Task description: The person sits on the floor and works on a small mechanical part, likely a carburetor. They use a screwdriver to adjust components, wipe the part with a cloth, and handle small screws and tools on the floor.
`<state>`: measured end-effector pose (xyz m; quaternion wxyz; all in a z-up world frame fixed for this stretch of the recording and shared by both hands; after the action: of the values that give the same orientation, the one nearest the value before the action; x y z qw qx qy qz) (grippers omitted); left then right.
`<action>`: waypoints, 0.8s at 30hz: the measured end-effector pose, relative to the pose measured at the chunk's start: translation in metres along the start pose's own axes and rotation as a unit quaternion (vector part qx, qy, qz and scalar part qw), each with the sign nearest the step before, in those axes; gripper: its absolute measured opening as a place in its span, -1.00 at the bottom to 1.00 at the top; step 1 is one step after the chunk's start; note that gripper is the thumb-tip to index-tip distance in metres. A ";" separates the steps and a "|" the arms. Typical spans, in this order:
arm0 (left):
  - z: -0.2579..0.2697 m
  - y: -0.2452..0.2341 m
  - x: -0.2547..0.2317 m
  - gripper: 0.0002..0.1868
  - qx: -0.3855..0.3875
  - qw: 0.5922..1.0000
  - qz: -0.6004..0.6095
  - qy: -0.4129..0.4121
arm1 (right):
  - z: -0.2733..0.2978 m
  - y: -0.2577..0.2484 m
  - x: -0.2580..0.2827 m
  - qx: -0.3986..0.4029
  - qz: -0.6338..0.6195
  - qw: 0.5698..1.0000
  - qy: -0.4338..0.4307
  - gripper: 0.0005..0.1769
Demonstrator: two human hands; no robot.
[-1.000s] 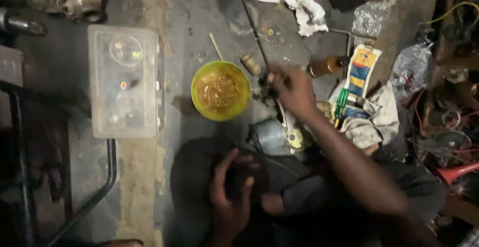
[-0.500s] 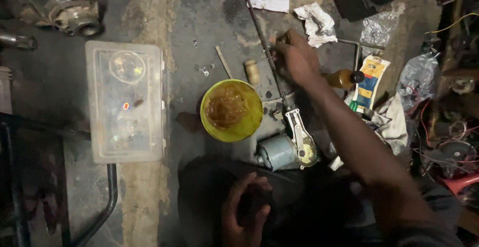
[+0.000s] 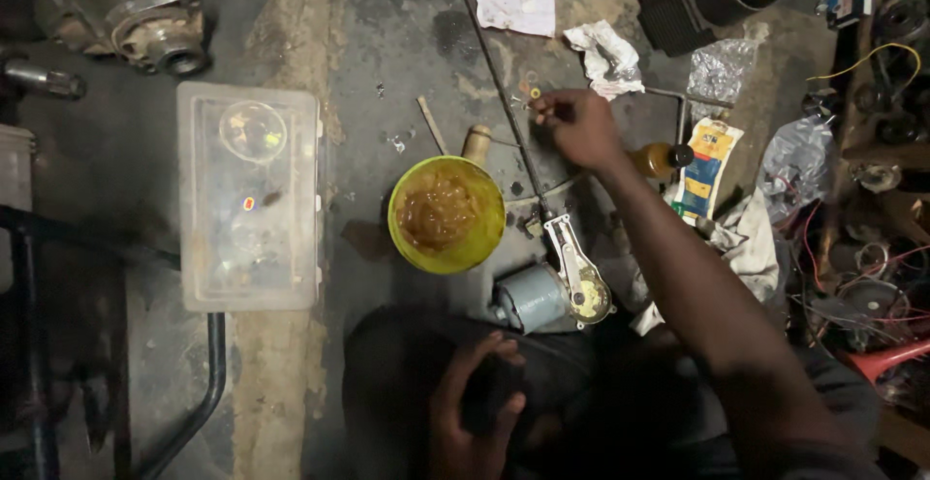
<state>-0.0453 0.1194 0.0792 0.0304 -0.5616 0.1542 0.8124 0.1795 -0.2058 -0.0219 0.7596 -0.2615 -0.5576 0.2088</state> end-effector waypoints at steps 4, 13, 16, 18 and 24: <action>-0.001 0.001 -0.006 -0.38 0.004 1.000 -0.005 -0.006 | -0.008 0.013 0.004 0.042 0.052 0.998 -0.011 -0.78; -0.001 0.000 -0.008 -0.38 0.015 0.999 0.023 -0.029 | -0.025 -0.024 -0.007 -0.071 0.081 0.994 0.009 -0.77; -0.001 0.001 -0.006 -0.39 0.017 0.999 0.033 -0.023 | -0.027 -0.025 -0.010 -0.059 0.065 0.995 -0.046 -0.77; -0.002 0.001 -0.005 -0.40 0.017 0.999 0.037 -0.022 | -0.026 -0.018 -0.004 -0.036 0.104 0.988 -0.109 -0.77; -0.002 -0.001 -0.005 -0.40 0.014 0.999 0.030 0.002 | -0.025 -0.013 0.017 0.017 0.240 0.963 -0.120 -0.80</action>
<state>-0.0417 0.1207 0.0833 0.0133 -0.5578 0.1828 0.8095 0.2083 -0.2094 -0.0069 0.6193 -0.3472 -0.5621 0.4242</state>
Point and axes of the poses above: each hand's wrist, its own z-axis away from the middle knuckle, its own y-axis out of the palm, x = y × z, the point moved 3 cm from there along -z, towards the middle knuckle, and after that the axes turned 4 degrees about -z, right-handed, at the moved point
